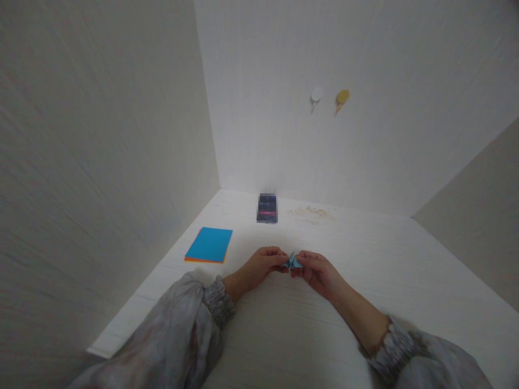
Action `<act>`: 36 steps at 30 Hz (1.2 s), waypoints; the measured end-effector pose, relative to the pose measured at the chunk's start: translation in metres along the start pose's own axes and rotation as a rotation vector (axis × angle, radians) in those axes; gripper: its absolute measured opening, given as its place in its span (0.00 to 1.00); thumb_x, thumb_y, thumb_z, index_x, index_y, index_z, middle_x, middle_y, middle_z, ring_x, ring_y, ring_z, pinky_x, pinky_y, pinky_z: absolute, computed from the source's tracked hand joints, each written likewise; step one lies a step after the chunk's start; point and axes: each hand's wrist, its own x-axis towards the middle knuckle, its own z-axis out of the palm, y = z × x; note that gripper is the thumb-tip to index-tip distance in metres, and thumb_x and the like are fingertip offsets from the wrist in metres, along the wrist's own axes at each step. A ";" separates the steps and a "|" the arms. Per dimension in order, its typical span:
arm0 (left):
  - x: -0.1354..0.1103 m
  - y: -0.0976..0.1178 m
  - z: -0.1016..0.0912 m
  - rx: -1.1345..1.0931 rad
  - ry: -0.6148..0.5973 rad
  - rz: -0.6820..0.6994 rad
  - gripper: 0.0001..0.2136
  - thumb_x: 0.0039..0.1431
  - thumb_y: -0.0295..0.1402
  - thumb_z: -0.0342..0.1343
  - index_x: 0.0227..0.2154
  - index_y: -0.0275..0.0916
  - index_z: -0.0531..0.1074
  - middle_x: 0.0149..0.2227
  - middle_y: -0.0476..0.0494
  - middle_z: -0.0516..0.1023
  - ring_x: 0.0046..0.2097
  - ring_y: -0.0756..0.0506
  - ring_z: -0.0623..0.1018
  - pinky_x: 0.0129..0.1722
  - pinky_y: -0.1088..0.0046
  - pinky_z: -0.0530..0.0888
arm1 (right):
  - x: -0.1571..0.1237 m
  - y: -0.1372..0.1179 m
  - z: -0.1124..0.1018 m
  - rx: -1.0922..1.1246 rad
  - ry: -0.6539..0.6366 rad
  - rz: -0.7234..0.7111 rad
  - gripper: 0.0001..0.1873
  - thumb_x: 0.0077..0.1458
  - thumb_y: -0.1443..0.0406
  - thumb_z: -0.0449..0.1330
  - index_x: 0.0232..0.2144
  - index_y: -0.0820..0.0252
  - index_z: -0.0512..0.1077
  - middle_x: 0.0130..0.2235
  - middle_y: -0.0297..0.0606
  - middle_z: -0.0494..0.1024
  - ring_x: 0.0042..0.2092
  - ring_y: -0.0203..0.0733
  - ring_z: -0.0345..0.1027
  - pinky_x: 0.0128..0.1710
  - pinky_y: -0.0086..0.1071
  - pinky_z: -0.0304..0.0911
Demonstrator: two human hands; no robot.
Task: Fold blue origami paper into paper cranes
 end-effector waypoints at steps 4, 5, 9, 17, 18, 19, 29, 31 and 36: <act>0.001 0.000 0.002 0.024 0.043 0.020 0.11 0.39 0.33 0.62 0.20 0.32 0.67 0.25 0.48 0.72 0.27 0.53 0.70 0.30 0.75 0.65 | 0.000 0.000 0.001 0.008 0.026 -0.013 0.06 0.44 0.66 0.62 0.21 0.64 0.71 0.25 0.37 0.73 0.28 0.38 0.68 0.32 0.34 0.60; 0.001 0.000 0.002 0.028 0.048 0.025 0.12 0.38 0.34 0.62 0.20 0.32 0.66 0.24 0.48 0.72 0.27 0.53 0.70 0.30 0.75 0.65 | 0.000 0.000 0.001 0.004 0.032 -0.017 0.06 0.44 0.66 0.62 0.21 0.64 0.71 0.25 0.37 0.74 0.28 0.38 0.68 0.32 0.34 0.60; 0.001 -0.002 0.000 0.055 0.041 0.026 0.11 0.40 0.34 0.61 0.20 0.32 0.66 0.23 0.48 0.72 0.26 0.53 0.70 0.29 0.75 0.64 | 0.000 0.000 0.002 -0.005 0.032 -0.031 0.05 0.43 0.66 0.62 0.22 0.65 0.71 0.26 0.37 0.74 0.29 0.38 0.68 0.32 0.33 0.61; 0.001 -0.002 -0.001 0.061 0.020 0.019 0.11 0.40 0.33 0.61 0.20 0.32 0.65 0.23 0.48 0.71 0.25 0.53 0.69 0.28 0.75 0.64 | 0.000 0.001 0.002 0.035 -0.012 -0.033 0.02 0.43 0.69 0.61 0.22 0.64 0.72 0.27 0.37 0.75 0.29 0.38 0.69 0.33 0.33 0.62; 0.002 -0.002 -0.001 0.057 0.018 0.013 0.11 0.39 0.33 0.61 0.20 0.33 0.64 0.23 0.48 0.71 0.25 0.52 0.70 0.28 0.75 0.64 | 0.000 0.001 0.001 0.034 -0.015 -0.034 0.02 0.43 0.69 0.61 0.22 0.64 0.72 0.27 0.37 0.74 0.29 0.38 0.69 0.33 0.33 0.62; 0.002 -0.002 0.000 0.052 0.017 0.009 0.11 0.39 0.33 0.61 0.20 0.33 0.64 0.23 0.48 0.71 0.25 0.52 0.70 0.28 0.75 0.64 | 0.000 0.001 0.001 0.032 -0.020 -0.035 0.02 0.43 0.69 0.61 0.22 0.64 0.72 0.27 0.37 0.74 0.29 0.38 0.69 0.33 0.33 0.61; 0.001 0.000 0.002 0.047 0.022 0.010 0.12 0.38 0.34 0.62 0.19 0.33 0.64 0.23 0.49 0.70 0.25 0.53 0.69 0.28 0.75 0.63 | -0.001 0.000 0.003 0.030 -0.036 -0.036 0.03 0.43 0.69 0.61 0.23 0.64 0.73 0.27 0.37 0.74 0.29 0.38 0.69 0.33 0.32 0.61; 0.000 0.000 0.002 0.041 0.015 0.016 0.12 0.38 0.33 0.62 0.20 0.33 0.65 0.23 0.49 0.70 0.24 0.53 0.69 0.28 0.75 0.63 | -0.001 -0.001 0.003 0.026 -0.027 -0.027 0.03 0.43 0.68 0.62 0.23 0.65 0.73 0.27 0.37 0.74 0.29 0.38 0.69 0.33 0.32 0.61; 0.002 0.000 -0.001 0.020 0.024 0.029 0.10 0.38 0.31 0.61 0.20 0.32 0.65 0.24 0.48 0.71 0.25 0.53 0.70 0.28 0.76 0.64 | -0.001 -0.001 0.000 0.008 -0.034 -0.004 0.06 0.45 0.66 0.61 0.25 0.66 0.72 0.27 0.40 0.75 0.29 0.39 0.69 0.33 0.34 0.61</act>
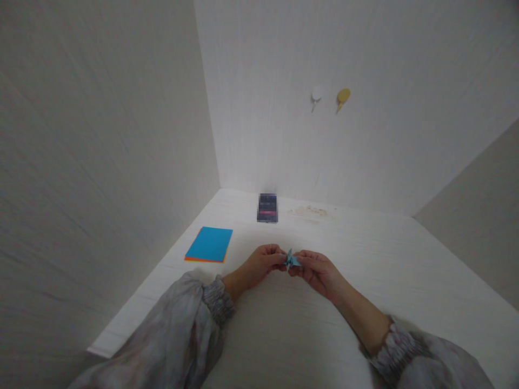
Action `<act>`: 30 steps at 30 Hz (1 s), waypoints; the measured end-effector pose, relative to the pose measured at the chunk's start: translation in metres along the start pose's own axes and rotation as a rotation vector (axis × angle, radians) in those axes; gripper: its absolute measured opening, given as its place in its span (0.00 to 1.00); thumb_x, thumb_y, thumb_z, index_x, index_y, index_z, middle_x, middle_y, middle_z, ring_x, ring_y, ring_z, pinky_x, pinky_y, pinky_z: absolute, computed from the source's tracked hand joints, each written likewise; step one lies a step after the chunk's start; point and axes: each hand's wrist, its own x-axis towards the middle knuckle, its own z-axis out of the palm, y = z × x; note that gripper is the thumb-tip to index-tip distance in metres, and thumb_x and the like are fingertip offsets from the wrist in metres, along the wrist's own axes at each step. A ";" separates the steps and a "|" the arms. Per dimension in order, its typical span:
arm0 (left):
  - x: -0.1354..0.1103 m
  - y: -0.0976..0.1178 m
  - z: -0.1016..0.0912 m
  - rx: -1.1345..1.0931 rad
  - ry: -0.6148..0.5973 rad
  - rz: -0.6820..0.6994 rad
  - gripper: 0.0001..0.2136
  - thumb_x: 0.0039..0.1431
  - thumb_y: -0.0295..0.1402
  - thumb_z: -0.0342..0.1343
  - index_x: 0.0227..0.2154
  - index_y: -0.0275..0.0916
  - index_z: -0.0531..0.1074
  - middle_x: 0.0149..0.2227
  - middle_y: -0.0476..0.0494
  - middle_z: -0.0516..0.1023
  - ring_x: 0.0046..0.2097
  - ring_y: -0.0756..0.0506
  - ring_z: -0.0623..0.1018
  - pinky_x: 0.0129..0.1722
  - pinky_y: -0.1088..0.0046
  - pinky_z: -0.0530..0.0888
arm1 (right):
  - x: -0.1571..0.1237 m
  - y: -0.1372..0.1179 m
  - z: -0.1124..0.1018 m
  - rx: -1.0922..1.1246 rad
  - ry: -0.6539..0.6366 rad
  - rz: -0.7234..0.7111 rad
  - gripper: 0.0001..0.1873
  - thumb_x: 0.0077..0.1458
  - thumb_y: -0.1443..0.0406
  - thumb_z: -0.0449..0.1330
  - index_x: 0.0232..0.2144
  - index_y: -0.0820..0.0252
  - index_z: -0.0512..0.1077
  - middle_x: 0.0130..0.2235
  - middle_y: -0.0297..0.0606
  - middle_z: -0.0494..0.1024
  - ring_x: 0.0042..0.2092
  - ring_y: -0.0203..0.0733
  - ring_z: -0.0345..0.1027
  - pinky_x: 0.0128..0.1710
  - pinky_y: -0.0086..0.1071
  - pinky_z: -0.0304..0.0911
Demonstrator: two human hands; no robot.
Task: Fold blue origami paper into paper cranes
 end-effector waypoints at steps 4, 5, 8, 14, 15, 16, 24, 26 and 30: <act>0.002 -0.002 -0.004 0.016 0.029 -0.002 0.09 0.37 0.30 0.61 0.19 0.33 0.65 0.24 0.49 0.71 0.25 0.53 0.70 0.27 0.76 0.65 | -0.001 -0.001 -0.005 -0.001 -0.041 0.047 0.08 0.48 0.64 0.60 0.26 0.66 0.70 0.25 0.40 0.74 0.27 0.40 0.70 0.30 0.35 0.61; 0.002 -0.002 -0.004 0.019 0.037 0.000 0.09 0.37 0.30 0.61 0.19 0.33 0.65 0.24 0.49 0.71 0.25 0.54 0.69 0.27 0.77 0.65 | -0.001 -0.001 -0.007 -0.001 -0.048 0.059 0.08 0.48 0.64 0.60 0.26 0.66 0.70 0.24 0.40 0.74 0.26 0.40 0.69 0.29 0.35 0.61; 0.001 -0.001 -0.004 0.024 0.041 0.000 0.09 0.37 0.29 0.61 0.19 0.33 0.65 0.24 0.49 0.70 0.25 0.54 0.69 0.27 0.77 0.65 | -0.002 -0.001 -0.010 0.001 -0.054 0.088 0.07 0.47 0.64 0.61 0.25 0.65 0.69 0.23 0.38 0.74 0.24 0.38 0.68 0.27 0.33 0.61; 0.000 0.000 -0.001 -0.003 0.012 -0.004 0.09 0.37 0.29 0.61 0.19 0.32 0.66 0.25 0.49 0.70 0.26 0.54 0.69 0.28 0.77 0.65 | -0.001 0.001 -0.010 0.042 -0.046 0.081 0.08 0.44 0.65 0.63 0.22 0.65 0.70 0.21 0.35 0.71 0.24 0.34 0.65 0.26 0.30 0.60; 0.000 0.001 -0.001 -0.012 0.004 -0.004 0.09 0.37 0.29 0.61 0.19 0.32 0.66 0.25 0.48 0.71 0.26 0.54 0.69 0.28 0.77 0.65 | -0.001 0.001 -0.010 0.052 -0.047 0.084 0.08 0.44 0.64 0.64 0.22 0.65 0.70 0.21 0.34 0.71 0.24 0.34 0.65 0.26 0.30 0.59; 0.000 0.001 -0.001 -0.022 -0.003 -0.004 0.09 0.37 0.29 0.62 0.19 0.32 0.66 0.25 0.48 0.71 0.26 0.54 0.69 0.28 0.77 0.65 | 0.000 0.002 -0.010 0.060 -0.046 0.088 0.09 0.44 0.64 0.64 0.22 0.65 0.69 0.21 0.34 0.70 0.24 0.33 0.64 0.26 0.30 0.59; 0.003 0.001 -0.002 0.002 0.089 0.059 0.10 0.40 0.33 0.61 0.21 0.32 0.66 0.25 0.48 0.70 0.27 0.53 0.69 0.31 0.76 0.65 | 0.004 0.002 -0.009 0.039 0.025 0.035 0.16 0.48 0.54 0.58 0.31 0.63 0.70 0.28 0.39 0.74 0.24 0.38 0.66 0.25 0.33 0.59; 0.004 0.000 -0.001 0.045 0.150 0.080 0.10 0.40 0.34 0.60 0.20 0.32 0.66 0.24 0.49 0.70 0.27 0.53 0.69 0.31 0.75 0.65 | 0.006 0.003 -0.007 0.027 0.076 -0.040 0.16 0.49 0.55 0.57 0.33 0.61 0.70 0.29 0.38 0.74 0.25 0.38 0.67 0.26 0.34 0.60; 0.002 0.001 0.003 0.162 0.172 0.064 0.10 0.41 0.34 0.60 0.22 0.32 0.67 0.23 0.49 0.70 0.27 0.52 0.69 0.32 0.74 0.66 | 0.007 0.004 -0.004 -0.023 0.169 -0.139 0.11 0.45 0.62 0.62 0.31 0.61 0.70 0.27 0.34 0.73 0.24 0.34 0.65 0.26 0.30 0.60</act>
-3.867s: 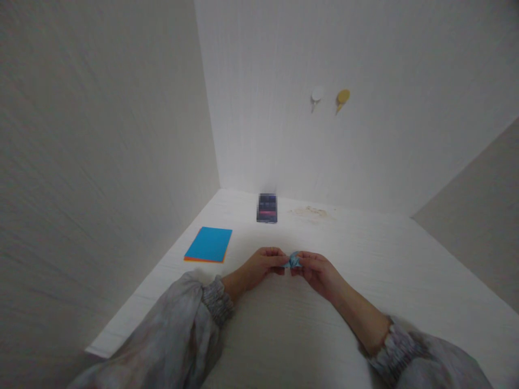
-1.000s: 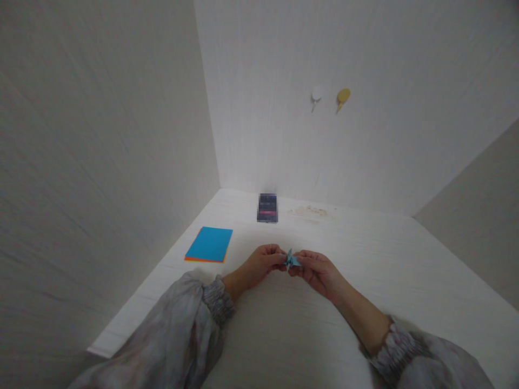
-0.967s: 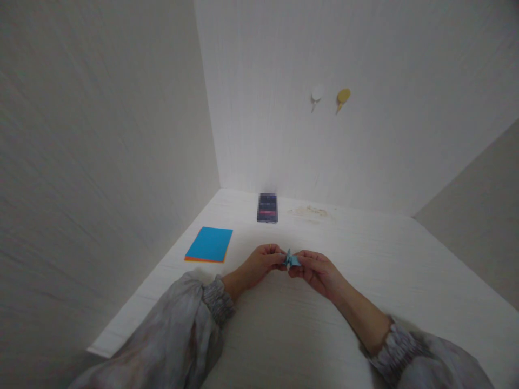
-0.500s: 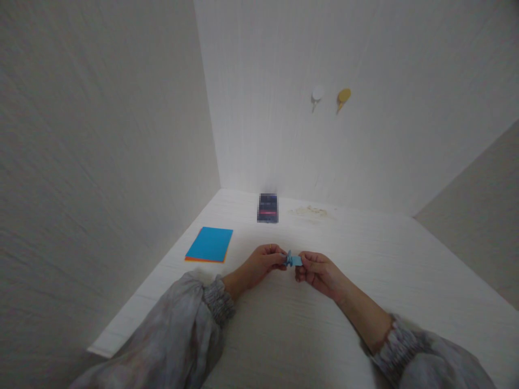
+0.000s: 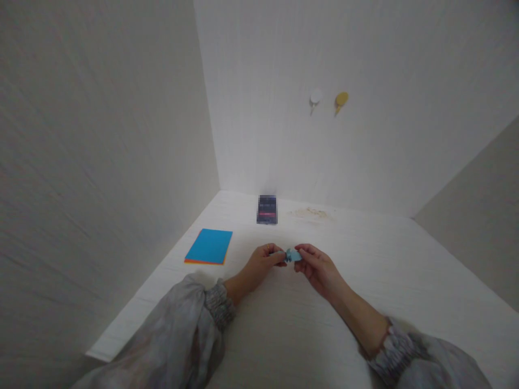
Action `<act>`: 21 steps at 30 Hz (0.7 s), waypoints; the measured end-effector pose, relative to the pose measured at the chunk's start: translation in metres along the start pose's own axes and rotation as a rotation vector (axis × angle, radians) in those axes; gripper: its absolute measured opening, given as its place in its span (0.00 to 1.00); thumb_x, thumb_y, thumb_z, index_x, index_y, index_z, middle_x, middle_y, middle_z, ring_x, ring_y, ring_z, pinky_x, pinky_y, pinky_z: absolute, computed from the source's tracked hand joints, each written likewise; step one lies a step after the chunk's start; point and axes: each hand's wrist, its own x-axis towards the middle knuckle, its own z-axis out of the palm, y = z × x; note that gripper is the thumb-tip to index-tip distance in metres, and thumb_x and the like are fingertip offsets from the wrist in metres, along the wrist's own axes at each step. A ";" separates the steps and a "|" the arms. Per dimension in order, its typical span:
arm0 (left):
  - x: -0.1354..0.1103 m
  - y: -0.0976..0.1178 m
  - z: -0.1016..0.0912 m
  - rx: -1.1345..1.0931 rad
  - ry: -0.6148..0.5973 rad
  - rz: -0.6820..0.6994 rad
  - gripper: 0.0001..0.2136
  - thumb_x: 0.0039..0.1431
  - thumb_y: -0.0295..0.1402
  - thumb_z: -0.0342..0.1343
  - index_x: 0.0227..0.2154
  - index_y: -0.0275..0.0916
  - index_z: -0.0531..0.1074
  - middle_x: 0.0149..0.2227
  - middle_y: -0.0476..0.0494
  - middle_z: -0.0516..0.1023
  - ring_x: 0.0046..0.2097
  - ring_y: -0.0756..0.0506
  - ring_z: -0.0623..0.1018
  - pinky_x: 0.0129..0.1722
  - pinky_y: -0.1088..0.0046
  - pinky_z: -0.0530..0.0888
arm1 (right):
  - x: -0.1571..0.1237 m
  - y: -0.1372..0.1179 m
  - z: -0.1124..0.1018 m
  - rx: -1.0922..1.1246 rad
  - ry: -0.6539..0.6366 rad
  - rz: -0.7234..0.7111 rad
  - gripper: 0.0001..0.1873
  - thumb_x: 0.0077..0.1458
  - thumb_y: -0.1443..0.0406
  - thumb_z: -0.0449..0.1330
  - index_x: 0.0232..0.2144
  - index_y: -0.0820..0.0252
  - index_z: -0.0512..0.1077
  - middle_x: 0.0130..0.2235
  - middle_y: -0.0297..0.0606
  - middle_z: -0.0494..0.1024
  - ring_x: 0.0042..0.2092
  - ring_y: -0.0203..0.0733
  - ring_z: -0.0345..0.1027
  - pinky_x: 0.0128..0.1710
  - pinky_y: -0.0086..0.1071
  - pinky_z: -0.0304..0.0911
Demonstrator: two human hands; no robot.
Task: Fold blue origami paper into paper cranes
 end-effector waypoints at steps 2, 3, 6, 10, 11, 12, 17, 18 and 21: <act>-0.002 0.001 0.001 -0.024 -0.036 -0.008 0.09 0.40 0.32 0.60 0.23 0.33 0.67 0.25 0.48 0.70 0.29 0.52 0.70 0.33 0.74 0.66 | 0.000 0.001 0.000 -0.016 0.015 -0.008 0.09 0.43 0.64 0.63 0.30 0.61 0.70 0.25 0.33 0.72 0.23 0.32 0.63 0.23 0.27 0.58; -0.002 0.001 0.001 -0.063 -0.058 -0.012 0.09 0.40 0.31 0.60 0.25 0.33 0.67 0.26 0.48 0.71 0.30 0.51 0.70 0.33 0.74 0.66 | 0.000 0.001 0.000 -0.023 0.013 -0.008 0.08 0.43 0.65 0.63 0.29 0.61 0.70 0.25 0.33 0.72 0.23 0.31 0.63 0.23 0.27 0.57; -0.001 0.000 0.000 -0.162 -0.116 -0.035 0.09 0.44 0.33 0.58 0.27 0.34 0.68 0.29 0.48 0.70 0.32 0.51 0.70 0.34 0.74 0.67 | 0.000 0.001 -0.002 -0.040 -0.001 -0.006 0.07 0.44 0.66 0.63 0.29 0.62 0.71 0.25 0.33 0.71 0.23 0.31 0.62 0.22 0.26 0.56; 0.000 -0.002 -0.001 -0.130 -0.180 -0.078 0.11 0.45 0.38 0.58 0.27 0.33 0.69 0.30 0.46 0.70 0.33 0.50 0.70 0.36 0.72 0.67 | 0.001 0.001 -0.001 -0.068 0.005 0.009 0.08 0.43 0.66 0.64 0.28 0.62 0.71 0.24 0.32 0.71 0.22 0.30 0.62 0.22 0.26 0.55; -0.001 -0.002 -0.001 -0.117 -0.194 -0.084 0.12 0.44 0.38 0.59 0.27 0.33 0.69 0.30 0.45 0.71 0.33 0.50 0.70 0.35 0.72 0.67 | 0.001 0.001 -0.001 -0.073 0.011 0.011 0.08 0.42 0.65 0.64 0.27 0.62 0.71 0.24 0.32 0.71 0.22 0.30 0.61 0.22 0.26 0.55; -0.001 -0.001 -0.001 -0.102 -0.205 -0.086 0.13 0.43 0.38 0.60 0.27 0.32 0.69 0.29 0.46 0.71 0.32 0.50 0.70 0.35 0.72 0.67 | 0.001 0.001 -0.001 -0.075 0.017 0.013 0.08 0.42 0.65 0.64 0.27 0.62 0.71 0.24 0.32 0.71 0.22 0.30 0.61 0.21 0.26 0.55; -0.006 0.002 0.000 -0.063 -0.279 -0.096 0.15 0.41 0.39 0.62 0.27 0.32 0.69 0.28 0.47 0.70 0.29 0.52 0.70 0.32 0.75 0.67 | 0.001 0.000 0.000 -0.062 0.031 0.019 0.09 0.41 0.65 0.64 0.27 0.62 0.71 0.22 0.32 0.71 0.20 0.30 0.61 0.20 0.26 0.54; -0.005 0.001 0.000 -0.080 -0.297 -0.109 0.16 0.43 0.42 0.60 0.28 0.33 0.69 0.28 0.47 0.70 0.28 0.52 0.70 0.32 0.75 0.67 | 0.001 0.000 0.000 -0.062 0.027 0.026 0.09 0.41 0.65 0.64 0.27 0.62 0.71 0.22 0.32 0.72 0.21 0.30 0.61 0.20 0.26 0.54; -0.003 -0.002 -0.002 -0.150 -0.342 -0.195 0.23 0.49 0.53 0.48 0.30 0.33 0.68 0.28 0.43 0.72 0.26 0.50 0.71 0.29 0.72 0.68 | 0.000 0.001 0.001 -0.073 0.015 0.050 0.08 0.41 0.66 0.64 0.27 0.62 0.70 0.24 0.33 0.73 0.22 0.32 0.63 0.20 0.26 0.54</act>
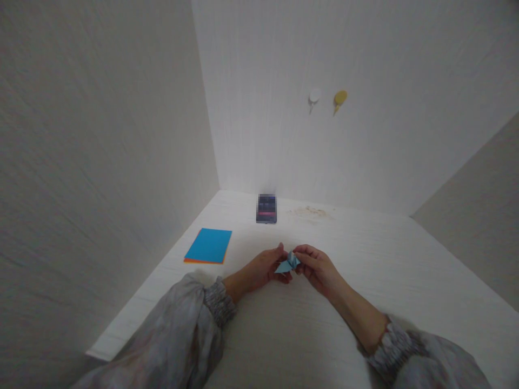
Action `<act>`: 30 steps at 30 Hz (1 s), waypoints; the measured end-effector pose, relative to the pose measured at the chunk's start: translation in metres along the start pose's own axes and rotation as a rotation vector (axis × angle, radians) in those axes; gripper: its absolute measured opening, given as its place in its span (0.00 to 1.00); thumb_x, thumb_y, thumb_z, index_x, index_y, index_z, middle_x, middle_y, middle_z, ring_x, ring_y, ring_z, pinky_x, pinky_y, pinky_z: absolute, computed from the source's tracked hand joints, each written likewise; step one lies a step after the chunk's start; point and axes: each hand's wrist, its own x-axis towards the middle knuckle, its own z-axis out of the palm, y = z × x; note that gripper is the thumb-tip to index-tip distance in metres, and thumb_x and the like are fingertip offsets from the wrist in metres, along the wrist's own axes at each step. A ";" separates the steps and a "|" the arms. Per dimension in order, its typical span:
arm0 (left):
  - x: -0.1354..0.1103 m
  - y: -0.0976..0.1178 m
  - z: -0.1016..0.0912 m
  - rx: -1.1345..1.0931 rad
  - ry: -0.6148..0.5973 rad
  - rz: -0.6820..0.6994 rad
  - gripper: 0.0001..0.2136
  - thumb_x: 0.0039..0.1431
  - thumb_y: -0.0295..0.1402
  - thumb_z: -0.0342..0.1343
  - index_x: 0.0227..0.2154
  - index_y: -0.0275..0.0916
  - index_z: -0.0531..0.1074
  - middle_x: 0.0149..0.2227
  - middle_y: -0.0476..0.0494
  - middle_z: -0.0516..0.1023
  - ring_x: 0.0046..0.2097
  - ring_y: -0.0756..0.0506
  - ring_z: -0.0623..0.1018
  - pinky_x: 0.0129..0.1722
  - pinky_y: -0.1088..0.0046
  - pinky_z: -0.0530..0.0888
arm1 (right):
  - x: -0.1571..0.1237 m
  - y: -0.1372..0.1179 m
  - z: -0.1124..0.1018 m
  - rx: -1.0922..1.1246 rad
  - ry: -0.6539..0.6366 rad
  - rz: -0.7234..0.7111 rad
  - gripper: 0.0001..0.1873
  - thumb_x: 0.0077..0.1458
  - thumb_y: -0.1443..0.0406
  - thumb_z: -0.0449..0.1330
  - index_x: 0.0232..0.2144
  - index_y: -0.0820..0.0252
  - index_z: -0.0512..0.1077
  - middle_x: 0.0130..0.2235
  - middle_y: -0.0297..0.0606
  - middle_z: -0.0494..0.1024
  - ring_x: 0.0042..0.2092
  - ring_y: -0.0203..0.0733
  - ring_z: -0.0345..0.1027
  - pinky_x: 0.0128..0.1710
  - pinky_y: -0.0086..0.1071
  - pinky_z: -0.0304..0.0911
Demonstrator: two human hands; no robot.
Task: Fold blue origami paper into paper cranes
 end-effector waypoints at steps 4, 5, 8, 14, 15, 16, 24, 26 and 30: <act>0.001 -0.001 -0.001 -0.011 -0.003 -0.081 0.24 0.49 0.54 0.46 0.29 0.33 0.68 0.29 0.43 0.72 0.24 0.50 0.71 0.25 0.71 0.69 | -0.001 0.001 0.002 -0.029 -0.036 0.017 0.08 0.42 0.65 0.64 0.26 0.63 0.70 0.23 0.34 0.72 0.22 0.32 0.62 0.21 0.26 0.55; 0.001 0.000 0.000 0.012 0.000 -0.079 0.22 0.49 0.51 0.48 0.29 0.33 0.69 0.29 0.42 0.72 0.24 0.50 0.71 0.25 0.71 0.69 | -0.002 0.001 0.003 -0.035 -0.042 0.017 0.09 0.42 0.65 0.64 0.26 0.63 0.70 0.22 0.33 0.72 0.21 0.31 0.62 0.20 0.26 0.55; 0.000 0.001 0.003 0.045 0.028 -0.055 0.15 0.46 0.42 0.55 0.27 0.32 0.69 0.27 0.43 0.72 0.24 0.50 0.71 0.24 0.72 0.69 | -0.002 0.001 0.004 -0.070 -0.038 0.013 0.09 0.41 0.64 0.64 0.26 0.63 0.70 0.21 0.32 0.71 0.21 0.31 0.61 0.20 0.26 0.54; 0.002 -0.001 0.003 -0.007 0.111 -0.029 0.10 0.44 0.36 0.57 0.25 0.33 0.68 0.24 0.46 0.72 0.23 0.51 0.70 0.24 0.73 0.69 | 0.000 0.003 -0.003 -0.275 0.034 -0.143 0.09 0.48 0.61 0.59 0.30 0.62 0.72 0.22 0.34 0.71 0.24 0.34 0.63 0.25 0.29 0.58; 0.002 -0.001 0.002 -0.015 0.132 -0.019 0.10 0.44 0.36 0.57 0.25 0.34 0.68 0.24 0.47 0.71 0.23 0.51 0.70 0.24 0.72 0.69 | 0.000 0.003 -0.004 -0.309 0.051 -0.174 0.10 0.48 0.61 0.58 0.32 0.61 0.72 0.23 0.34 0.72 0.25 0.36 0.64 0.27 0.30 0.59; 0.003 -0.002 0.002 -0.025 0.153 -0.005 0.10 0.43 0.36 0.57 0.25 0.34 0.68 0.23 0.48 0.71 0.22 0.51 0.70 0.24 0.72 0.69 | 0.000 0.004 -0.006 -0.342 0.067 -0.201 0.10 0.48 0.62 0.57 0.34 0.59 0.72 0.23 0.34 0.72 0.26 0.37 0.65 0.28 0.31 0.59; 0.004 -0.001 0.003 -0.004 0.214 0.018 0.12 0.40 0.36 0.60 0.24 0.33 0.67 0.24 0.48 0.71 0.25 0.52 0.70 0.26 0.75 0.67 | 0.001 0.004 -0.004 -0.374 0.094 -0.252 0.10 0.44 0.65 0.60 0.33 0.54 0.73 0.27 0.33 0.73 0.29 0.37 0.66 0.32 0.32 0.60; 0.005 -0.001 0.004 0.024 0.228 0.017 0.12 0.40 0.37 0.60 0.24 0.33 0.67 0.25 0.47 0.71 0.25 0.52 0.70 0.26 0.75 0.67 | 0.003 0.004 -0.004 -0.301 0.118 -0.211 0.08 0.47 0.62 0.58 0.32 0.55 0.73 0.29 0.34 0.73 0.28 0.36 0.65 0.30 0.31 0.59; 0.005 -0.002 0.004 0.090 0.242 0.013 0.13 0.41 0.38 0.60 0.24 0.32 0.68 0.24 0.47 0.71 0.25 0.52 0.70 0.26 0.75 0.67 | 0.006 0.003 -0.004 -0.297 0.066 -0.111 0.10 0.48 0.60 0.58 0.21 0.58 0.70 0.20 0.31 0.67 0.23 0.33 0.58 0.24 0.29 0.53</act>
